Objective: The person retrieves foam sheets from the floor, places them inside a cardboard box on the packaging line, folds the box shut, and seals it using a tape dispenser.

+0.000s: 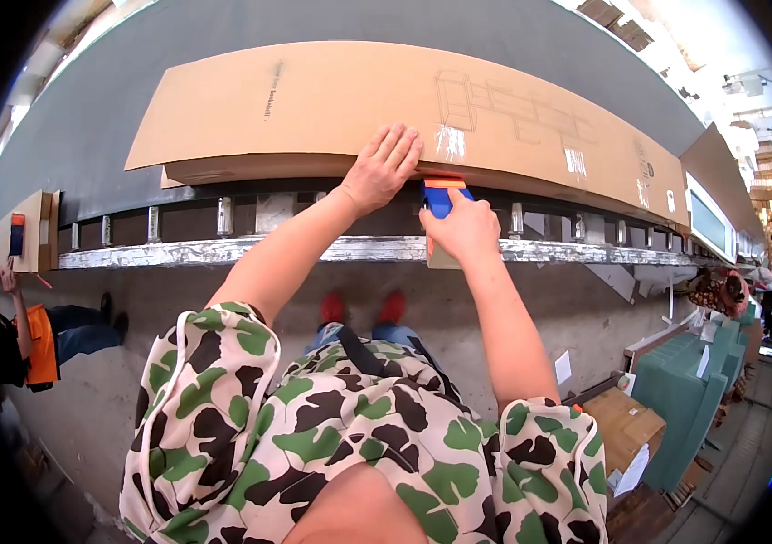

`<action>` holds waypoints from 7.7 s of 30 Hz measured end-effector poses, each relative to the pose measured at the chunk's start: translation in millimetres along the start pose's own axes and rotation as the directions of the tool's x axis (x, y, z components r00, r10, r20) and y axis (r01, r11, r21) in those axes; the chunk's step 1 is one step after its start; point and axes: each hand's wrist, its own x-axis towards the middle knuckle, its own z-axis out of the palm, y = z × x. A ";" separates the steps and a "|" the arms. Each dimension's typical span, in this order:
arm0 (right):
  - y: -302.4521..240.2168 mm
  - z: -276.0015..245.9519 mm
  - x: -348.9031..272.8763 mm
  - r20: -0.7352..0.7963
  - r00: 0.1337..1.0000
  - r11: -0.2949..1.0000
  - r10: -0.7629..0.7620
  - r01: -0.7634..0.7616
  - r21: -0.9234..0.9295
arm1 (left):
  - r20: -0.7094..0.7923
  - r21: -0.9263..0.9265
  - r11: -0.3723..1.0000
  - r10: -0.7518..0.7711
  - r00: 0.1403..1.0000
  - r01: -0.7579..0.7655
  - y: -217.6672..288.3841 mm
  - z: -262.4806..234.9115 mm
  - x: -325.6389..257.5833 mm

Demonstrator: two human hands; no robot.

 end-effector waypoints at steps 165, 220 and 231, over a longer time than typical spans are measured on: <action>-537.7 33.7 -11.2 0.154 0.987 0.999 -0.045 0.042 0.026 | -0.053 0.126 0.991 0.041 0.998 -0.034 -352.7 -187.9 -360.9; -727.4 32.0 -78.8 -0.226 0.952 0.943 -0.204 0.254 0.217 | -0.014 -0.077 0.993 -0.096 0.995 0.094 -471.7 -256.8 -471.8; -740.4 132.6 -121.9 -0.088 0.995 0.997 -0.053 0.047 -0.067 | -0.170 -0.263 0.963 -0.107 0.980 0.059 -499.5 -259.5 -492.0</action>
